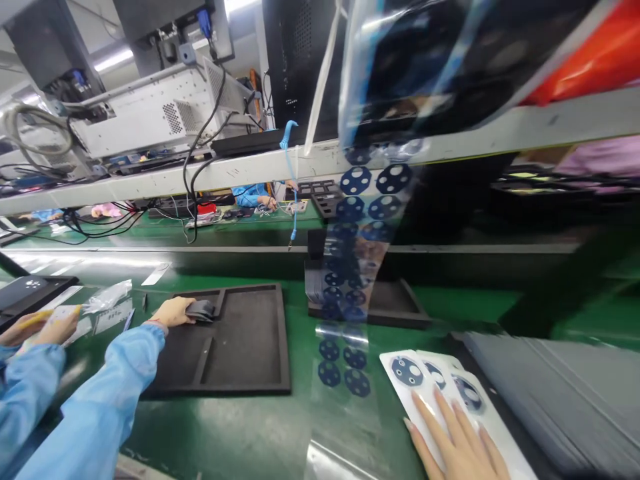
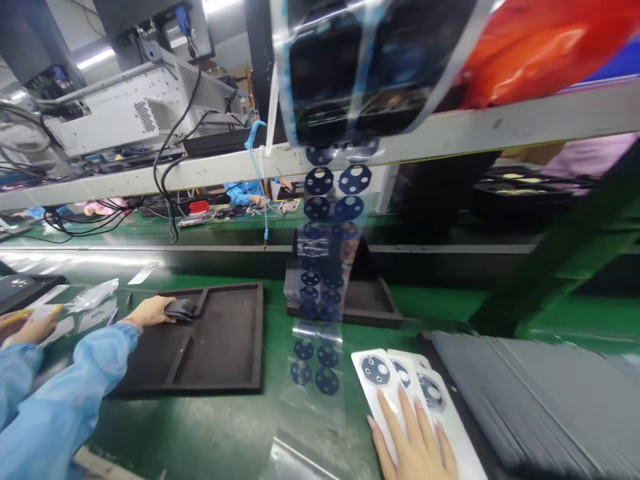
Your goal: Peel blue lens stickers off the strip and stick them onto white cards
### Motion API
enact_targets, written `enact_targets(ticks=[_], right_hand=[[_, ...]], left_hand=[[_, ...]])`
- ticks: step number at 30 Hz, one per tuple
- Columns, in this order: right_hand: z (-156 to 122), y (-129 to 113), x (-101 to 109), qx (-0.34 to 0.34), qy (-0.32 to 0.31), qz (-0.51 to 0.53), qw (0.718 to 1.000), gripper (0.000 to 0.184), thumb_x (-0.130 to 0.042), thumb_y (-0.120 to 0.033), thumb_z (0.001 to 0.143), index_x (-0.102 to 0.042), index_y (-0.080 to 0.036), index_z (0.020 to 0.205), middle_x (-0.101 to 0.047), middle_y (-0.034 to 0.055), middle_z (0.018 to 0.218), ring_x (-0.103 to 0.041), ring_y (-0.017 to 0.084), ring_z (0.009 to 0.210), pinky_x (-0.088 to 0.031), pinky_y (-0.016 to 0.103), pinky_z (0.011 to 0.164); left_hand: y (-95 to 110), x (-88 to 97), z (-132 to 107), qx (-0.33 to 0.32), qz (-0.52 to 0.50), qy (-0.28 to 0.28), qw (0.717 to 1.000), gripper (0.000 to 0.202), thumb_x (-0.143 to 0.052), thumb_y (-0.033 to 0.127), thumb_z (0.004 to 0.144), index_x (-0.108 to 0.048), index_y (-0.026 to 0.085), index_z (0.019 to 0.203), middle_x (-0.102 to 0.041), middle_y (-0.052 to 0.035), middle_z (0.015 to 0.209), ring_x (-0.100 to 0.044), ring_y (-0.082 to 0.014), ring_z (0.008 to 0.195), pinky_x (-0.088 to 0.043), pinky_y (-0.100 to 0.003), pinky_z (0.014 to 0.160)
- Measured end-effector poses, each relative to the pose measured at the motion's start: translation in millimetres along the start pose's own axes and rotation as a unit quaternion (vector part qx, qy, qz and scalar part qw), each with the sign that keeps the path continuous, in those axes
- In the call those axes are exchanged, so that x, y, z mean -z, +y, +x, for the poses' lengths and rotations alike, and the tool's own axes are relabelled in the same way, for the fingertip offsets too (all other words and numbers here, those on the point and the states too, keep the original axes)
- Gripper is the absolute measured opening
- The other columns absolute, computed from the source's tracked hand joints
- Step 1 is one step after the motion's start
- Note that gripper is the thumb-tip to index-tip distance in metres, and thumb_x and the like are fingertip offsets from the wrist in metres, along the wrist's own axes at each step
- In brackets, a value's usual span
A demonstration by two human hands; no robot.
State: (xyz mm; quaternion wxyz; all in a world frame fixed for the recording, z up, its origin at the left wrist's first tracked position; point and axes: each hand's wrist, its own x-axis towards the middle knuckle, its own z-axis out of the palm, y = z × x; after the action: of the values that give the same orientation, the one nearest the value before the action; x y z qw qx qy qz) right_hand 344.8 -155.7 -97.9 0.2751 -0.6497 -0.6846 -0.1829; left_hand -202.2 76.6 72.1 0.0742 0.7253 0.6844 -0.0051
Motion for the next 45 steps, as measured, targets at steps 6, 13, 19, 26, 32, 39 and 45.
enact_targets(ticks=[6, 13, 19, 26, 32, 39, 45], right_hand=[[12.0, -19.7, 16.2, -0.078, 0.019, -0.045, 0.996, 0.060, -0.035, -0.043, 0.097, -0.039, -0.006, 0.144, -0.046, 0.0290, 0.140, -0.045, 0.046, 0.129, -0.042, 0.062, 0.096], [25.7, -32.0, 28.0, -0.062, 0.047, 0.047, 0.996, 0.059, -0.039, -0.044, 0.098, -0.034, -0.009, 0.146, -0.044, 0.0271, 0.142, -0.042, 0.041, 0.133, -0.040, 0.058, 0.102], [21.6, -25.4, 31.0, -0.081, 0.043, 0.105, 0.990, 0.054, -0.039, -0.045, 0.098, -0.038, -0.014, 0.142, -0.047, 0.0231, 0.139, -0.048, 0.040, 0.127, -0.045, 0.056, 0.098], [24.4, -26.6, 26.1, -0.087, 0.033, 0.151, 0.984, 0.053, -0.038, -0.047, 0.098, -0.038, -0.016, 0.142, -0.049, 0.0210, 0.138, -0.049, 0.037, 0.126, -0.046, 0.054, 0.098], [36.3, -29.8, 17.0, -0.062, 0.003, 0.153, 0.986, 0.053, -0.038, -0.047, 0.098, -0.041, -0.016, 0.140, -0.050, 0.0205, 0.138, -0.048, 0.036, 0.129, -0.047, 0.053, 0.098], [85.5, -60.6, -9.1, 0.003, -0.155, 0.210, 0.965, 0.054, -0.057, -0.045, 0.089, -0.050, -0.018, 0.136, -0.050, 0.0181, 0.143, -0.049, 0.034, 0.130, -0.045, 0.051, 0.102], [101.6, -88.5, -42.6, 0.050, -0.222, 0.245, 0.942, 0.054, -0.068, -0.032, 0.084, -0.055, -0.013, 0.134, -0.050, 0.0179, 0.144, -0.048, 0.032, 0.133, -0.043, 0.048, 0.109]], left_hand=[[30.7, 46.3, -15.5, -0.014, -0.079, -0.023, 0.997, 0.043, -0.080, 0.026, 0.049, -0.073, 0.017, 0.090, -0.075, -0.0024, 0.078, -0.067, -0.0266, 0.081, -0.049, -0.028, 0.073], [133.6, 22.4, -26.4, -0.061, -0.237, -0.258, 0.934, 0.031, -0.083, 0.033, 0.052, -0.074, 0.015, 0.076, -0.074, -0.0051, 0.073, -0.067, -0.0231, 0.064, -0.048, -0.026, 0.055], [170.9, -17.7, -16.6, -0.071, -0.247, -0.325, 0.910, 0.042, -0.084, 0.029, 0.042, -0.074, 0.021, 0.082, -0.076, -0.0057, 0.082, -0.071, -0.0295, 0.076, -0.053, -0.033, 0.062], [151.2, -22.3, -5.0, -0.082, -0.203, -0.310, 0.925, 0.057, -0.087, 0.024, 0.031, -0.071, 0.021, 0.086, -0.075, -0.0043, 0.086, -0.070, -0.0337, 0.088, -0.055, -0.041, 0.076], [143.9, -38.0, -19.7, -0.105, -0.195, -0.178, 0.959, 0.077, -0.087, 0.030, 0.038, -0.066, 0.021, 0.112, -0.065, -0.0083, 0.122, -0.059, -0.0328, 0.118, -0.043, -0.037, 0.103], [131.5, -40.9, -51.2, -0.082, -0.231, -0.012, 0.969, 0.054, -0.070, 0.051, 0.069, -0.061, 0.021, 0.113, -0.068, -0.0070, 0.119, -0.060, -0.0306, 0.114, -0.044, -0.037, 0.101], [165.9, -18.9, -78.4, -0.004, -0.556, 0.138, 0.820, 0.049, -0.070, 0.052, 0.074, -0.061, 0.018, 0.106, -0.072, -0.0066, 0.102, -0.067, -0.0279, 0.094, -0.053, -0.037, 0.081]])
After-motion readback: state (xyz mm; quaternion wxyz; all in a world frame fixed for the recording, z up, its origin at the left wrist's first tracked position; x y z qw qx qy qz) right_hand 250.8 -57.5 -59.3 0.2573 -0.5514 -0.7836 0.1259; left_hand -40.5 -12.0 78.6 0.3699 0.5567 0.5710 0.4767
